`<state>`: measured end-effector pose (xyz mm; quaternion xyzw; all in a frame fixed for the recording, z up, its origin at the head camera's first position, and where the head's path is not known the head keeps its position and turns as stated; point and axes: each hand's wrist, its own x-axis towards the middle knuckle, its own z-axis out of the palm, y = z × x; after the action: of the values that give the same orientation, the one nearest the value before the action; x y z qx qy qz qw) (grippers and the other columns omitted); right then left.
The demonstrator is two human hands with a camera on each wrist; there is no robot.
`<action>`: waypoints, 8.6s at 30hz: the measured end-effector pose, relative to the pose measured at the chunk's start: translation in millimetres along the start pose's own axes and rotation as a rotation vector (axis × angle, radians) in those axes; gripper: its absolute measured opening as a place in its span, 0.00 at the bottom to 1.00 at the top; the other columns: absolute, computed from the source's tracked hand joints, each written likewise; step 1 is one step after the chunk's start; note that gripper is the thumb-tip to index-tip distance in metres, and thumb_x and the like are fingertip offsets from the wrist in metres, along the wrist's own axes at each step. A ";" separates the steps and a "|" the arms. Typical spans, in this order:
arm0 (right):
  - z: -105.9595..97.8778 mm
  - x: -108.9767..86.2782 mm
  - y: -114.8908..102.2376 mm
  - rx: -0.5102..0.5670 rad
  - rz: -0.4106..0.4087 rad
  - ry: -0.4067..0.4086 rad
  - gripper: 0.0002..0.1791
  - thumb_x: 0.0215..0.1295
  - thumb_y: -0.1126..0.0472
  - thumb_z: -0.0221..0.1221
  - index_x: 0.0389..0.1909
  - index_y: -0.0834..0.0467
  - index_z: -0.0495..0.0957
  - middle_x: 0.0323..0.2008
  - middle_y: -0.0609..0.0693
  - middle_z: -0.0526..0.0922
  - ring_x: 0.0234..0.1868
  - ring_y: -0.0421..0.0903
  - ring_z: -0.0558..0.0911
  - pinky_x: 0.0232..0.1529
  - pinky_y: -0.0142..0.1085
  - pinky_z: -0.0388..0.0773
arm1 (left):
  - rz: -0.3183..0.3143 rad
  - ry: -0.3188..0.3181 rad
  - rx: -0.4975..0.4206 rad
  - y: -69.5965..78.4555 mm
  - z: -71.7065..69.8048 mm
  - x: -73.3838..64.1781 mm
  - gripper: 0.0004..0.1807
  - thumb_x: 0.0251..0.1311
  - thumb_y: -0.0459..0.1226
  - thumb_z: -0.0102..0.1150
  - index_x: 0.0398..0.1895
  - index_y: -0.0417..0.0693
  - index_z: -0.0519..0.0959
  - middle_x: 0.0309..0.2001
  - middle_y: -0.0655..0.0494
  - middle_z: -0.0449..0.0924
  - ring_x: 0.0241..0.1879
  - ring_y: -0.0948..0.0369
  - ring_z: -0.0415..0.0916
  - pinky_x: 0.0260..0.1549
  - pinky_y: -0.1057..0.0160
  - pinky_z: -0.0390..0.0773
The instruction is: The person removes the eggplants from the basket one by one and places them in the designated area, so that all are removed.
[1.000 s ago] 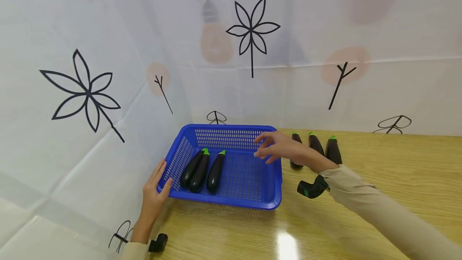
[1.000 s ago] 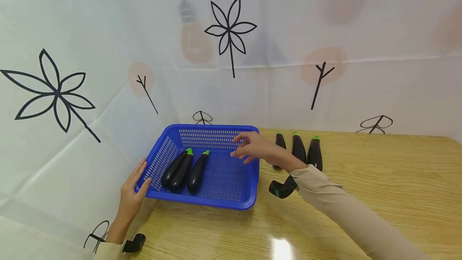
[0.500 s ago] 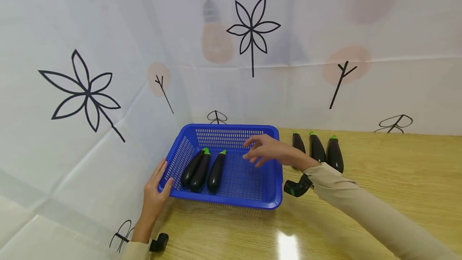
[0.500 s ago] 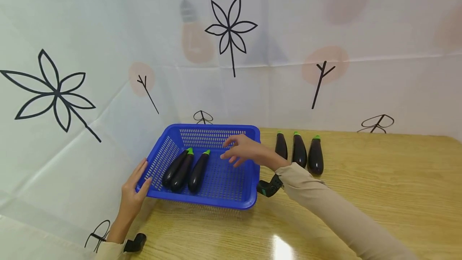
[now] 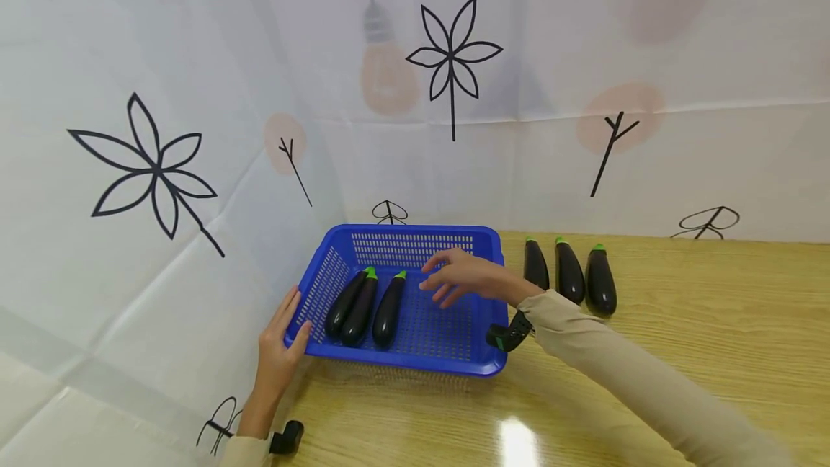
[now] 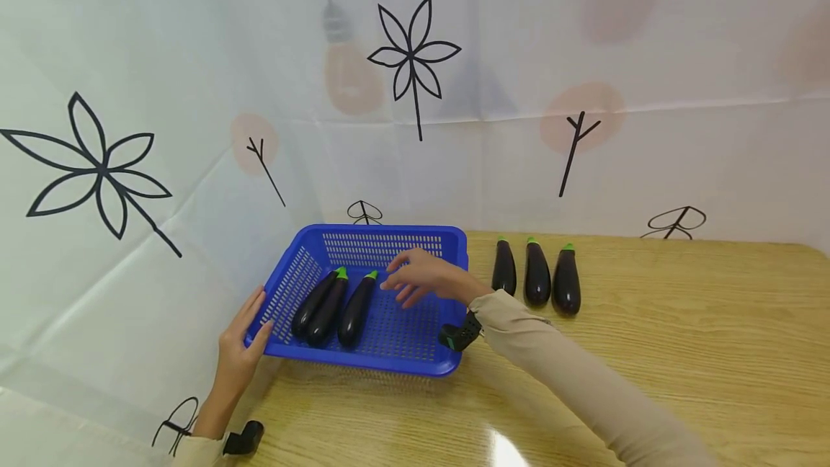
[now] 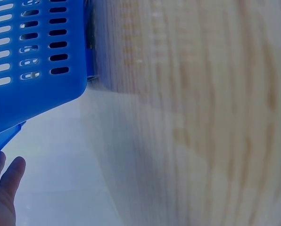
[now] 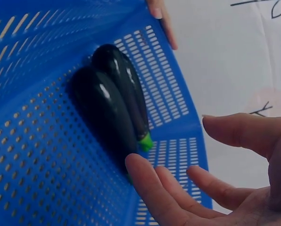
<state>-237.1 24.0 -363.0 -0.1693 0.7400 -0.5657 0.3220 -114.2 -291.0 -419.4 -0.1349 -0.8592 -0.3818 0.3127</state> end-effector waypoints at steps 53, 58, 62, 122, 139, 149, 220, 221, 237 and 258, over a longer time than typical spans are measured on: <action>74.5 78.9 25.9 0.160 0.220 0.202 0.61 0.50 0.67 0.65 0.70 0.67 0.26 0.31 0.65 0.80 0.24 0.59 0.82 0.28 0.49 0.82 | 0.051 -0.004 0.010 -50.1 8.7 -9.9 0.30 0.52 0.21 0.58 0.62 0.28 0.66 0.64 0.35 0.64 0.61 0.38 0.63 0.59 0.78 0.57; 70.8 75.3 23.7 0.168 0.210 0.176 0.59 0.49 0.67 0.65 0.69 0.68 0.29 0.31 0.66 0.80 0.24 0.59 0.82 0.27 0.48 0.82 | 0.015 -0.035 0.009 -50.6 6.9 -11.8 0.30 0.57 0.26 0.58 0.65 0.33 0.65 0.67 0.40 0.62 0.65 0.48 0.61 0.59 0.77 0.57; 65.6 70.2 20.0 0.172 0.188 0.152 0.47 0.49 0.67 0.63 0.64 0.73 0.45 0.28 0.65 0.81 0.22 0.58 0.82 0.27 0.49 0.82 | 0.015 -0.042 0.002 -51.9 6.8 -12.6 0.30 0.58 0.28 0.57 0.66 0.34 0.65 0.67 0.39 0.62 0.66 0.51 0.60 0.59 0.77 0.57; 7.2 -26.9 -16.0 0.203 0.072 0.072 0.37 0.54 0.66 0.62 0.62 0.60 0.54 0.44 0.67 0.74 0.36 0.59 0.82 0.33 0.51 0.81 | -0.051 -0.020 -0.004 0.1 -0.3 -4.0 0.28 0.54 0.21 0.56 0.61 0.25 0.66 0.64 0.32 0.63 0.60 0.36 0.63 0.56 0.80 0.58; -16.0 -52.0 -13.6 0.188 0.043 0.067 0.39 0.58 0.64 0.62 0.66 0.59 0.51 0.45 0.63 0.79 0.38 0.57 0.82 0.38 0.53 0.80 | -0.070 -0.020 -0.027 1.2 -3.1 -3.6 0.28 0.55 0.21 0.55 0.62 0.26 0.66 0.64 0.33 0.63 0.61 0.36 0.62 0.56 0.80 0.58; -27.9 -64.3 -10.8 0.184 0.036 0.070 0.40 0.59 0.63 0.61 0.68 0.59 0.49 0.45 0.63 0.80 0.39 0.57 0.82 0.39 0.52 0.80 | -0.068 -0.021 -0.033 0.6 -1.6 -3.1 0.28 0.55 0.21 0.55 0.61 0.25 0.66 0.64 0.33 0.63 0.61 0.37 0.62 0.55 0.81 0.59; -115.7 -151.6 32.4 0.162 0.020 0.164 0.39 0.67 0.59 0.54 0.70 0.63 0.42 0.46 0.56 0.76 0.40 0.51 0.81 0.39 0.50 0.79 | -0.052 -0.016 -0.013 -0.7 -2.3 -3.3 0.28 0.55 0.21 0.55 0.61 0.25 0.66 0.64 0.32 0.63 0.60 0.35 0.62 0.56 0.81 0.57; -116.8 -152.6 32.9 0.160 0.020 0.165 0.39 0.68 0.59 0.54 0.70 0.63 0.41 0.46 0.56 0.75 0.40 0.51 0.81 0.39 0.50 0.79 | -0.052 -0.014 -0.014 -1.8 -1.8 -3.5 0.28 0.55 0.21 0.55 0.61 0.25 0.66 0.64 0.32 0.63 0.60 0.35 0.62 0.56 0.81 0.57; -133.7 -161.9 44.1 0.128 0.040 0.187 0.38 0.68 0.59 0.52 0.71 0.63 0.41 0.46 0.55 0.73 0.39 0.50 0.78 0.42 0.50 0.78 | -0.038 -0.011 -0.019 -38.9 2.6 -11.0 0.31 0.55 0.23 0.57 0.64 0.34 0.67 0.66 0.39 0.63 0.63 0.42 0.61 0.57 0.80 0.57; -153.0 -168.1 63.5 0.120 0.065 0.223 0.35 0.70 0.59 0.51 0.69 0.63 0.43 0.49 0.53 0.71 0.42 0.51 0.79 0.44 0.52 0.77 | -0.027 -0.024 -0.002 -1.7 -4.9 -3.9 0.28 0.53 0.20 0.56 0.61 0.24 0.66 0.63 0.30 0.63 0.59 0.33 0.62 0.57 0.79 0.58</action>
<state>-208.5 258.0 -351.8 -0.0620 0.7412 -0.6135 0.2654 -109.9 -295.7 -420.4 -0.1283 -0.8643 -0.3852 0.2970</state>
